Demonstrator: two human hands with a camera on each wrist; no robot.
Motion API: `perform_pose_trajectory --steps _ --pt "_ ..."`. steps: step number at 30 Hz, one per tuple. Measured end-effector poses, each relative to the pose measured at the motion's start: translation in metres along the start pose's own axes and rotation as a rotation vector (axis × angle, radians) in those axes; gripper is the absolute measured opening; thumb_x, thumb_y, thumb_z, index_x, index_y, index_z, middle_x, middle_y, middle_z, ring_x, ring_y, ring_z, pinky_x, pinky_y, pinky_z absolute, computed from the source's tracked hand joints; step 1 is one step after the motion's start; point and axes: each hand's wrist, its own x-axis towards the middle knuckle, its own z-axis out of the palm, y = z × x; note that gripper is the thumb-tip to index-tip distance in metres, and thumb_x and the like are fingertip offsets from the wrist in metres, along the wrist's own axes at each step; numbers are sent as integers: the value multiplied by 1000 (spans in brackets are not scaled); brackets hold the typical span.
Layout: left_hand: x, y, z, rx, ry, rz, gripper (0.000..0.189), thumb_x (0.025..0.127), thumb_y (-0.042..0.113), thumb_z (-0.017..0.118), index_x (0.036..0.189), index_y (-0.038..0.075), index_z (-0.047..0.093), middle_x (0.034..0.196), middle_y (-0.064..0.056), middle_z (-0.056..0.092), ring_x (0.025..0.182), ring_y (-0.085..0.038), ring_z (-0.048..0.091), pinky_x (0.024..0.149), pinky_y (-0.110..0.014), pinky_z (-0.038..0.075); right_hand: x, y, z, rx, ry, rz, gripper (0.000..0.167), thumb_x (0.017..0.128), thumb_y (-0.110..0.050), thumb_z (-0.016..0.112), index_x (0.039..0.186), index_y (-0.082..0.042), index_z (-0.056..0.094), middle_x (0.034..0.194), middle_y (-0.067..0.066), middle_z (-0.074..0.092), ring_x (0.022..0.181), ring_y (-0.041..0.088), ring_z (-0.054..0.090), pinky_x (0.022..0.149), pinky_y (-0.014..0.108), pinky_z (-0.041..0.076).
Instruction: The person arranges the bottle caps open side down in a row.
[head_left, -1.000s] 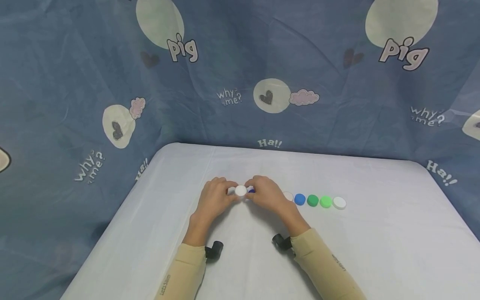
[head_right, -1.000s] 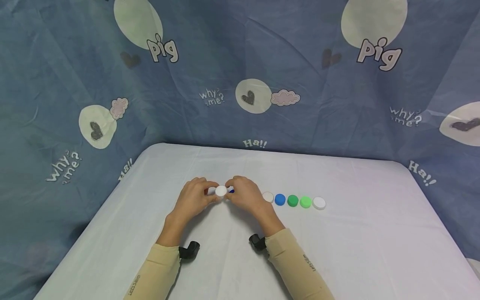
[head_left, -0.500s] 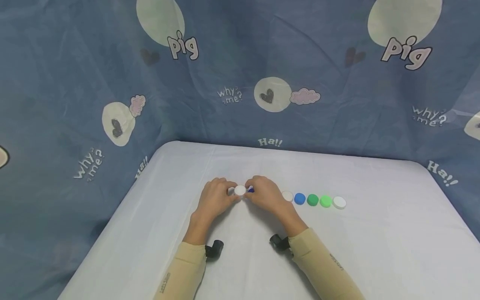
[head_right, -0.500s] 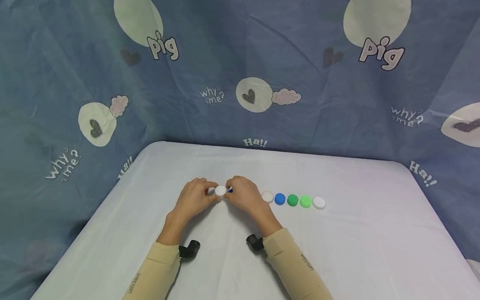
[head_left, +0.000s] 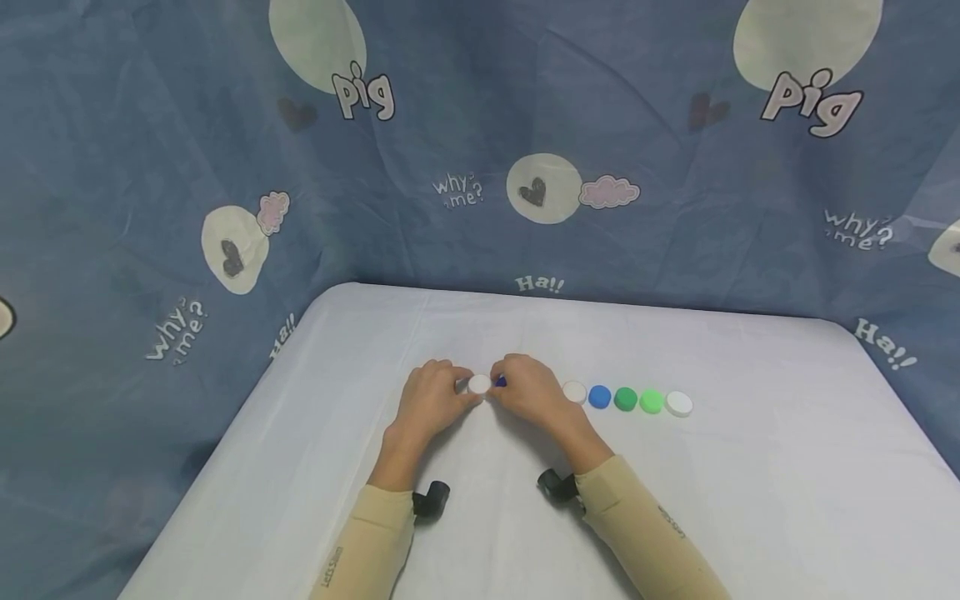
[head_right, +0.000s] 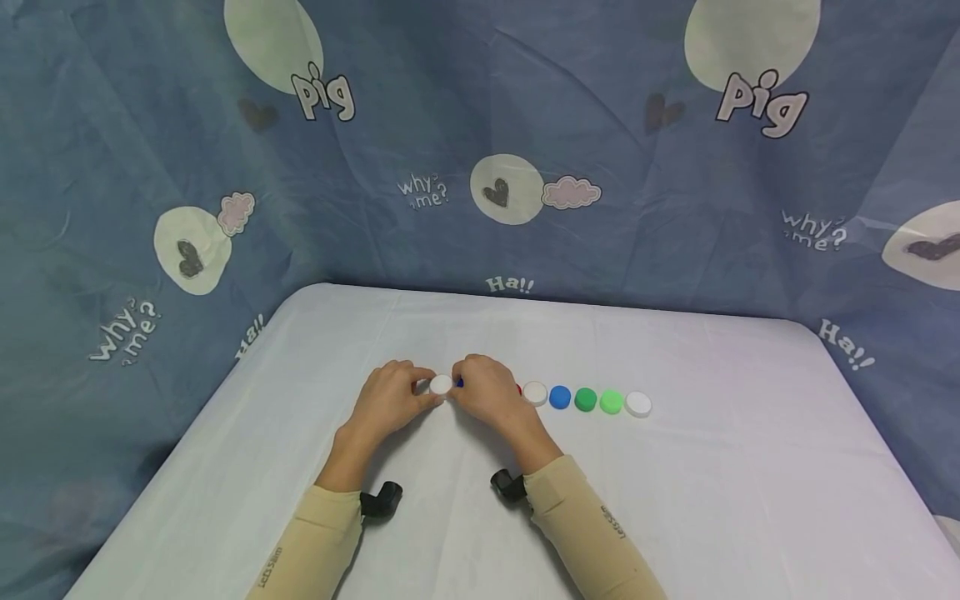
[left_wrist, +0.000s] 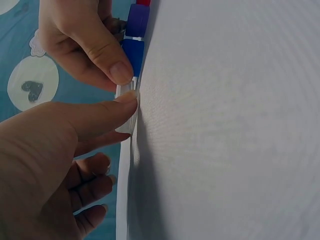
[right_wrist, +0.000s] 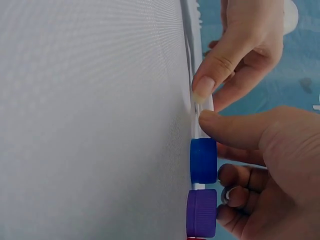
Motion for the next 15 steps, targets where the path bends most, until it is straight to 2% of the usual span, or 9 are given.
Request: perform_pose_trajectory --steps 8,15 --pt "0 0 2 14 10 0 43 77 40 83 112 17 77 87 -3 70 76 -17 53 75 -36 45 0 0 1 -16 1 -9 20 85 -26 77 101 -12 77 91 2 70 83 17 63 83 36 53" --pt "0 -1 2 30 6 -3 44 77 42 83 113 18 76 85 -2 68 74 -17 51 73 -34 44 0 1 3 -16 7 -12 20 85 -26 76 100 -12 77 91 2 69 83 17 63 82 36 53"
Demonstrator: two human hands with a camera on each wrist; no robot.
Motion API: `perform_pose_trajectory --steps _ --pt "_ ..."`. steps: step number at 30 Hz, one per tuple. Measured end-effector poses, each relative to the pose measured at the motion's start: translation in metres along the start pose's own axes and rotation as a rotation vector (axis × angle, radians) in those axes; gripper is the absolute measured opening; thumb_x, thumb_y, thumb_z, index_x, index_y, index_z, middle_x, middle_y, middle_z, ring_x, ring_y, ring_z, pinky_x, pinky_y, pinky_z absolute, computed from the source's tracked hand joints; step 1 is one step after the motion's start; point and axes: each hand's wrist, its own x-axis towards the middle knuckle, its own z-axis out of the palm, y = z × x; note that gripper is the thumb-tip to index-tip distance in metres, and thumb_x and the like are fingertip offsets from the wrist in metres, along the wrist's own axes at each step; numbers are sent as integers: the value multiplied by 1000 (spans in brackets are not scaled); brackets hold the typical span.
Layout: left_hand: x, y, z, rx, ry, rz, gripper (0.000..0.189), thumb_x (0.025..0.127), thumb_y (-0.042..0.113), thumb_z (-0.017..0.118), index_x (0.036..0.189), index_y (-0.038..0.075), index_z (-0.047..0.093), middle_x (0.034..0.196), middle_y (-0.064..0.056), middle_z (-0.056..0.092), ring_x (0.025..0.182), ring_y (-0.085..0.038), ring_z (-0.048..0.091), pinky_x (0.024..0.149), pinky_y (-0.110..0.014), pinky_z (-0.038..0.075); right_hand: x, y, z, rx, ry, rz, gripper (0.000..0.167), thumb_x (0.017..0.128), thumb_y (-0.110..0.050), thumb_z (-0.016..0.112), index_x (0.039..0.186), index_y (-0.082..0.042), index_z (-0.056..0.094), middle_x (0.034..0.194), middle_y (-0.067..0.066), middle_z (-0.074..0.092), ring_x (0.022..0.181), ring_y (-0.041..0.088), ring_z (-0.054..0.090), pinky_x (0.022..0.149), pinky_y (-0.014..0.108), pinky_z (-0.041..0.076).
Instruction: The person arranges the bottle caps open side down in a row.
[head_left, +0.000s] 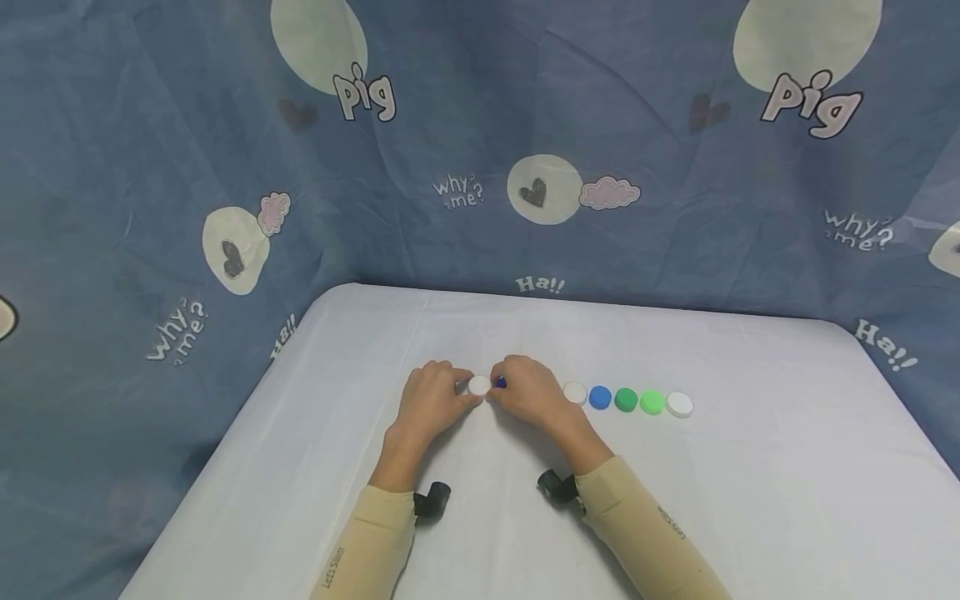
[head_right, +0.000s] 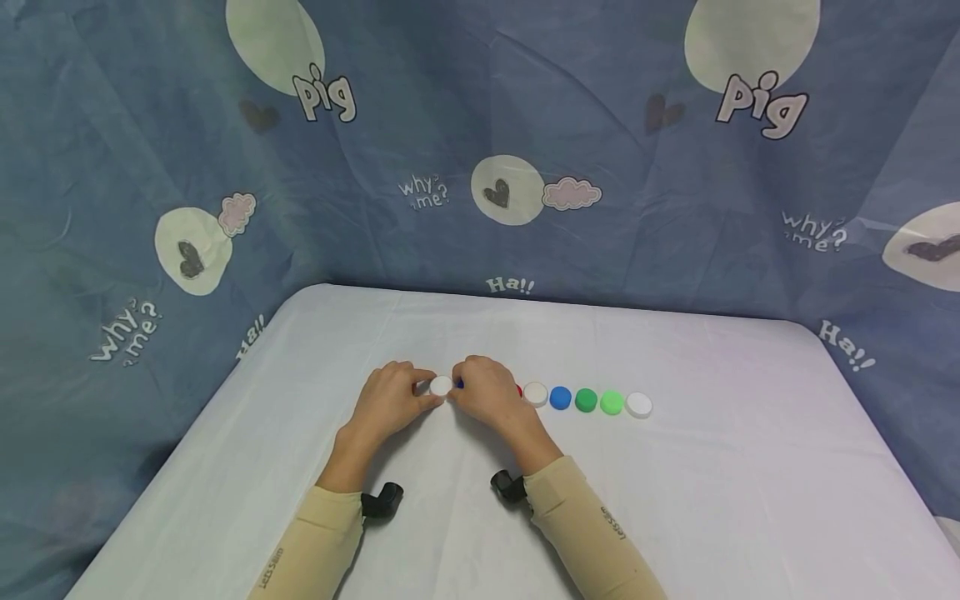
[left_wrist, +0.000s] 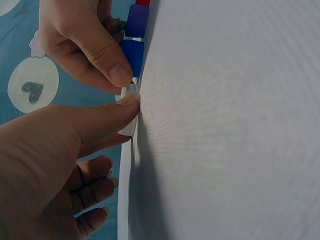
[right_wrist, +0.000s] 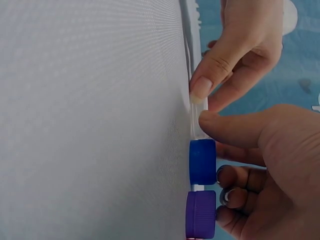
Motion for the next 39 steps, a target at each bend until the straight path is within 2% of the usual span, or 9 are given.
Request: perform_pose_trajectory --steps 10,20,27,32,39 --pt "0 0 0 4 -7 -2 45 78 42 82 116 19 75 80 -1 65 70 -16 46 67 -31 38 -1 0 1 12 12 2 23 87 -27 73 103 -12 77 94 3 71 88 20 66 85 38 54" --pt "-1 1 -4 12 -26 -7 48 79 48 78 120 23 73 79 2 60 71 -16 46 67 -32 38 -4 2 -2 31 40 16 31 92 -33 68 114 -11 74 106 6 72 103 25 68 93 41 53" --pt "-1 -1 -6 -9 -15 -16 46 83 50 74 120 24 73 79 3 56 75 -16 46 70 -34 38 -5 4 -3 -5 95 -21 33 93 -36 66 115 -12 73 103 4 70 97 21 66 91 40 53" --pt "-1 -3 -6 2 -1 -16 46 85 51 71 122 24 72 89 1 60 83 -18 50 75 -36 41 -7 5 -7 -35 128 -58 35 94 -38 65 117 -13 73 105 5 70 99 22 64 93 40 52" --pt "-2 -3 -8 -4 15 -23 47 88 50 69 127 24 68 117 -2 64 109 -23 57 89 -43 44 -11 7 -11 -40 142 -101 41 97 -40 61 127 -13 68 122 8 69 114 29 63 101 45 48"
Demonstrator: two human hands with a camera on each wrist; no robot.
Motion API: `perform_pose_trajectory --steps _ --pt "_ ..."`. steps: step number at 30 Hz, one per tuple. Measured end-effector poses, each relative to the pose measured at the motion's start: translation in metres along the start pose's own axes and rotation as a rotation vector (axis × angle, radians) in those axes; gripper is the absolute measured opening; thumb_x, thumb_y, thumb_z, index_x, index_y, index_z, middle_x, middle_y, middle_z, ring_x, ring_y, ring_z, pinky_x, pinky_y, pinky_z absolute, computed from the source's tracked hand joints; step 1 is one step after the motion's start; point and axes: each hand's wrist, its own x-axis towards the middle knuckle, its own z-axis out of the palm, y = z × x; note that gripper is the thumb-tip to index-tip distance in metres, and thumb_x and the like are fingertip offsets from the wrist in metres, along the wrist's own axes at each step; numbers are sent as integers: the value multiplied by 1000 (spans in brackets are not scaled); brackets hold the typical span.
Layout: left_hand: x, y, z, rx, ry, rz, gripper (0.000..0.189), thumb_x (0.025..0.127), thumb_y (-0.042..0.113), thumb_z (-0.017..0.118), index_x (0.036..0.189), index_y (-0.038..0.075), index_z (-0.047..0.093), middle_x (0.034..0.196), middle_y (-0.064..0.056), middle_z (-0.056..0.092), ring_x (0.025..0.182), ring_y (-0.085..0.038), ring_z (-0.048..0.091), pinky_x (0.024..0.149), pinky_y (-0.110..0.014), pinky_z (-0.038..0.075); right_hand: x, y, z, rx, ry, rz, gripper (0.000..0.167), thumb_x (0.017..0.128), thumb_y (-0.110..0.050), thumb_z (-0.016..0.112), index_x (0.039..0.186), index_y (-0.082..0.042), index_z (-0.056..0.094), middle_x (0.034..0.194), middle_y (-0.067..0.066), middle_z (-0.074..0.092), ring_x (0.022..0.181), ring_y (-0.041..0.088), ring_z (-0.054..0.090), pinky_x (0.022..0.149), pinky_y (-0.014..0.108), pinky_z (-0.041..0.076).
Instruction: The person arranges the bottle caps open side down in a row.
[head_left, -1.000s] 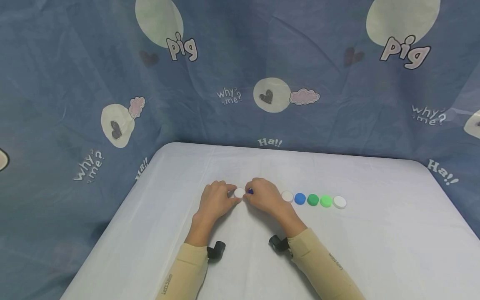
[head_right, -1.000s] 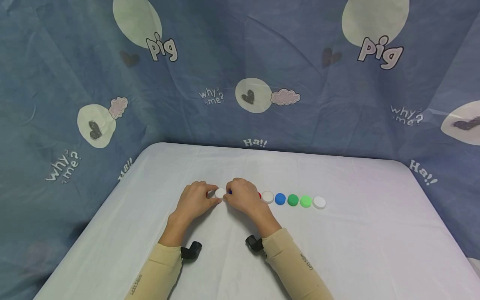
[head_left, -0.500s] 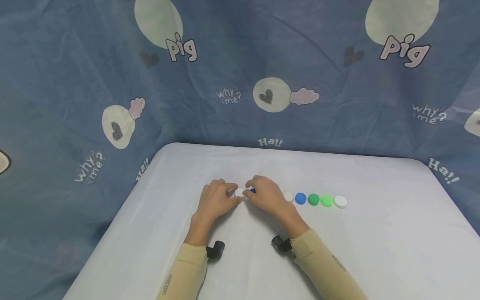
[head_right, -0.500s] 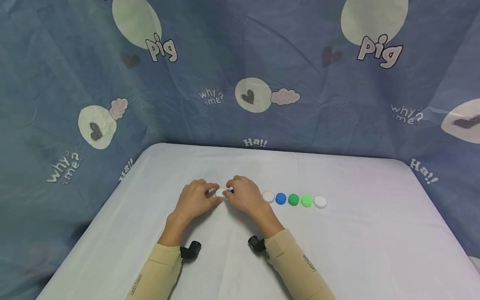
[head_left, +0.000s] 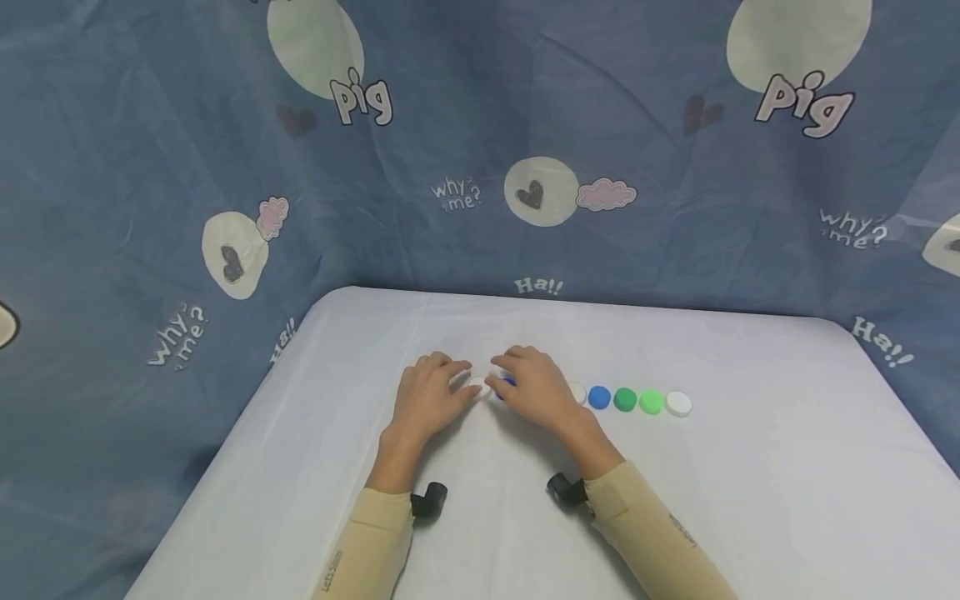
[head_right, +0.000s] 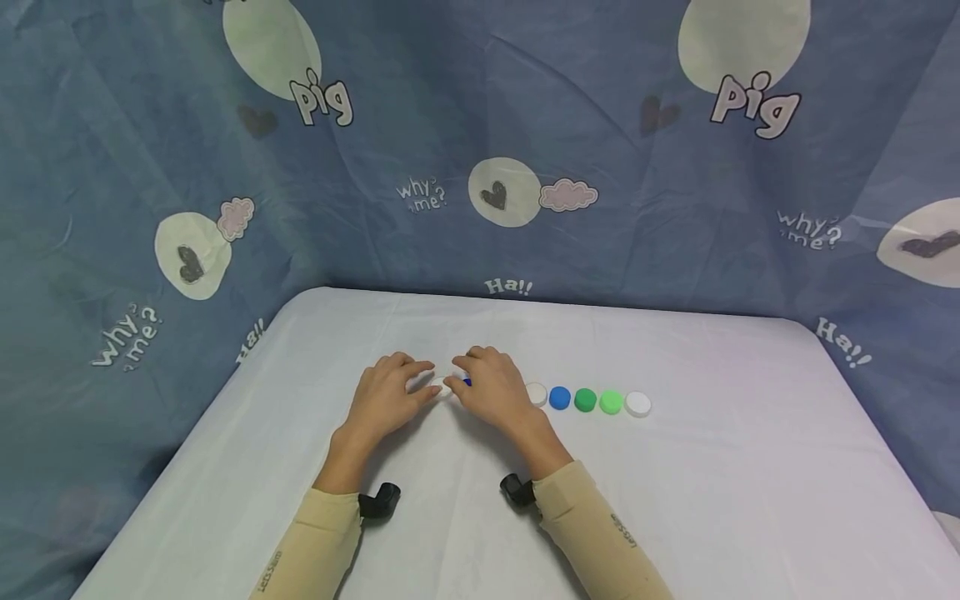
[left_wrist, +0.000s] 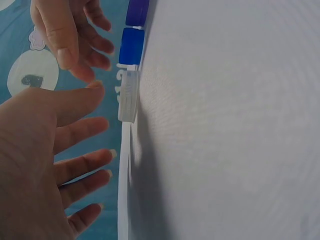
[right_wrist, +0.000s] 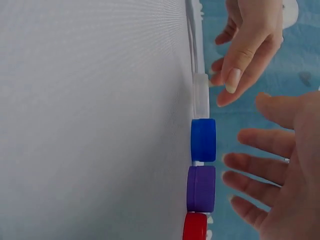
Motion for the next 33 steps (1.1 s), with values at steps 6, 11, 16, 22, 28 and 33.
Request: perform_pose_trajectory --steps 6,11,16,22,28,33 --pt "1 1 -1 -15 -14 4 53 90 50 67 136 23 62 134 -6 60 127 -27 54 102 -49 42 -5 4 -3 35 -8 -10 47 99 -41 57 138 -14 60 137 9 62 130 30 56 111 47 40" --pt "2 1 -3 -43 -31 20 60 92 53 63 142 22 55 149 -10 51 143 -31 42 114 -53 34 -10 9 -7 24 -4 1 53 98 -43 56 144 -17 53 148 9 53 142 30 44 117 52 32" --pt "2 2 -5 -65 -38 30 63 92 56 60 145 21 52 155 -11 44 148 -36 33 118 -56 27 -15 17 -10 -10 -16 13 60 98 -52 51 149 -21 46 156 6 45 149 32 34 117 60 26" --pt "2 3 -4 -77 -47 23 65 93 59 56 147 23 49 159 -12 38 151 -37 27 118 -61 23 -22 27 -15 -17 -28 49 64 98 -57 48 152 -24 41 160 7 37 151 33 27 118 62 22" --pt "2 1 0 -45 -37 13 69 93 64 51 150 26 44 162 -11 33 152 -37 23 119 -63 19 -30 38 -20 -24 -23 79 64 98 -56 48 154 -25 38 162 7 34 152 33 25 118 64 20" --pt "1 1 0 -55 -20 17 70 93 65 50 151 27 43 162 -10 32 153 -35 21 119 -63 18 -36 49 -25 -17 -42 124 67 98 -56 47 155 -24 35 163 7 32 153 33 22 119 63 18"
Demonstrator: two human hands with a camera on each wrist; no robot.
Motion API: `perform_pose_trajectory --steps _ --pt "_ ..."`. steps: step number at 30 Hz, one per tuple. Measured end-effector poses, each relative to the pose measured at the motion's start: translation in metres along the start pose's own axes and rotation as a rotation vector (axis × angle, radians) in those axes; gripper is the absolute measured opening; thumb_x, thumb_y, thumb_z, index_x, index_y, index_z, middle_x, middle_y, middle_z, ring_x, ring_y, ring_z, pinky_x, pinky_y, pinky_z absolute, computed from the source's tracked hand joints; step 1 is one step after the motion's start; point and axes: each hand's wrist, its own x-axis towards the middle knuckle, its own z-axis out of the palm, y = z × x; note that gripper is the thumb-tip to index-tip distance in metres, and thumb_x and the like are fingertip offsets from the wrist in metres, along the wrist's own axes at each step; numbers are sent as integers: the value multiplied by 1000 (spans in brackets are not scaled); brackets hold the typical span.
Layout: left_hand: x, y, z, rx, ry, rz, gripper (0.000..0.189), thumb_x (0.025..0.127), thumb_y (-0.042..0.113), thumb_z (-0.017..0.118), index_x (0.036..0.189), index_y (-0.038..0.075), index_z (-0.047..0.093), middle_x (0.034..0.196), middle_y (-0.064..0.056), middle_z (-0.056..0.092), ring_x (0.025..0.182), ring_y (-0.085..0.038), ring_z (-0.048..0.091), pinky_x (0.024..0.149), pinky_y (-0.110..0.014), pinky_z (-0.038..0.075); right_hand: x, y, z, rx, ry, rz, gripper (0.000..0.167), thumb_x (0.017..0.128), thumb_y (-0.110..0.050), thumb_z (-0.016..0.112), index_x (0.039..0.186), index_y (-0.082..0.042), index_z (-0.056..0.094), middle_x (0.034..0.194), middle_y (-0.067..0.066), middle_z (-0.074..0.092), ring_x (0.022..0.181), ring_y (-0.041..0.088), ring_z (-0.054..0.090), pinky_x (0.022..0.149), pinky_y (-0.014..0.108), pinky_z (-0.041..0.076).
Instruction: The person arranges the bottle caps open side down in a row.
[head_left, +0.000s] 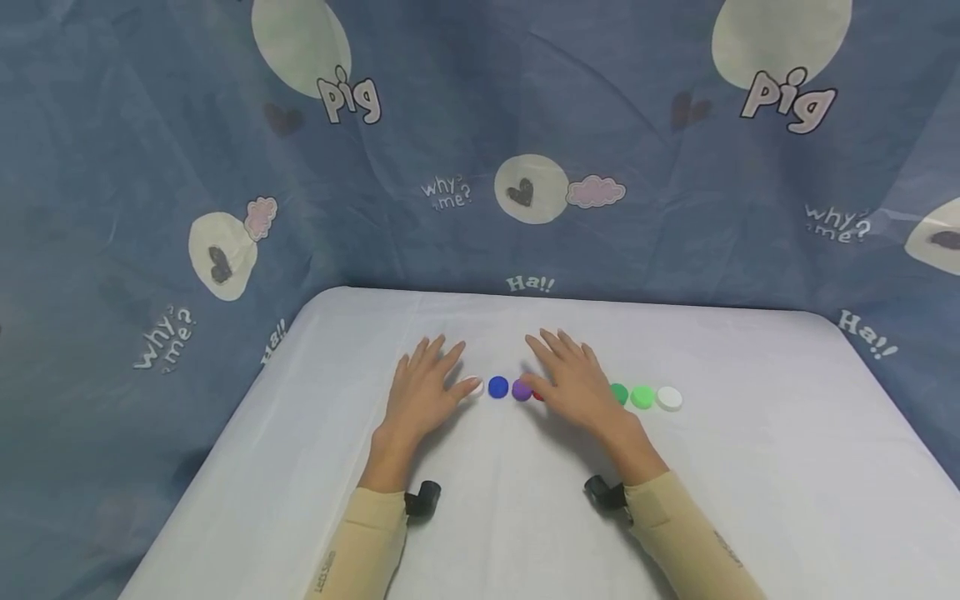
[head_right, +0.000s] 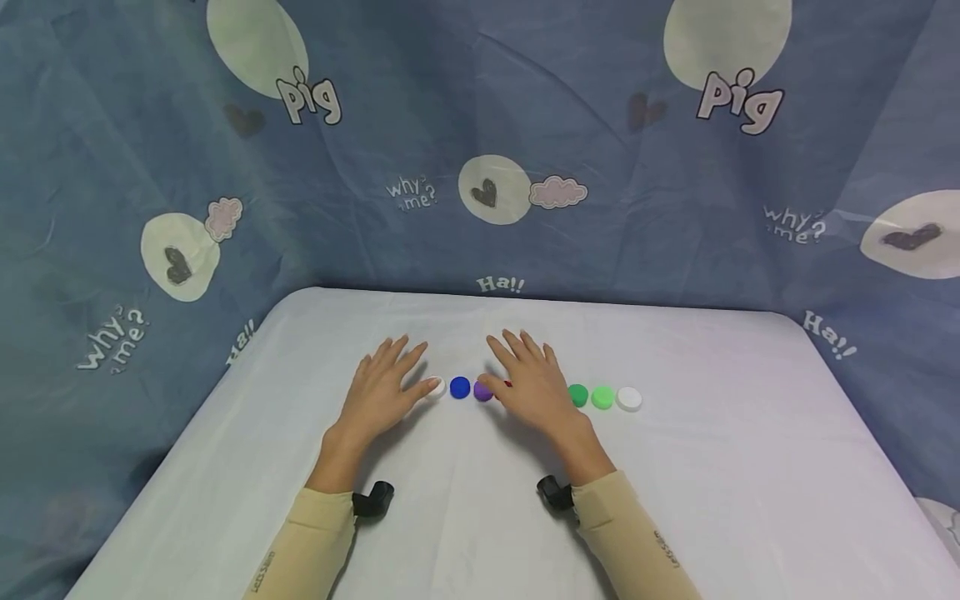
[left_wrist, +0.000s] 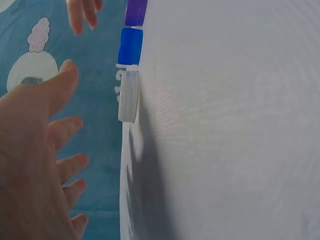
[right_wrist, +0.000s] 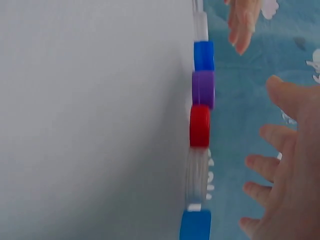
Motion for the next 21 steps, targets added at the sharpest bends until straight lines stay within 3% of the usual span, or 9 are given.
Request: perform_pose_trajectory --steps 8,21 --pt "0 -2 -4 29 -5 -21 71 93 68 46 151 27 43 163 -9 31 154 -35 19 120 -63 16 -9 17 -10 20 -20 73 68 98 -56 46 157 -24 31 164 8 28 154 34 18 119 64 14" --pt "-2 -5 -5 9 -11 -36 71 93 68 48 151 27 43 163 -9 30 154 -35 18 119 -64 14 -21 35 -18 13 9 106 68 98 -54 48 156 -21 33 163 11 31 152 38 20 117 67 15"
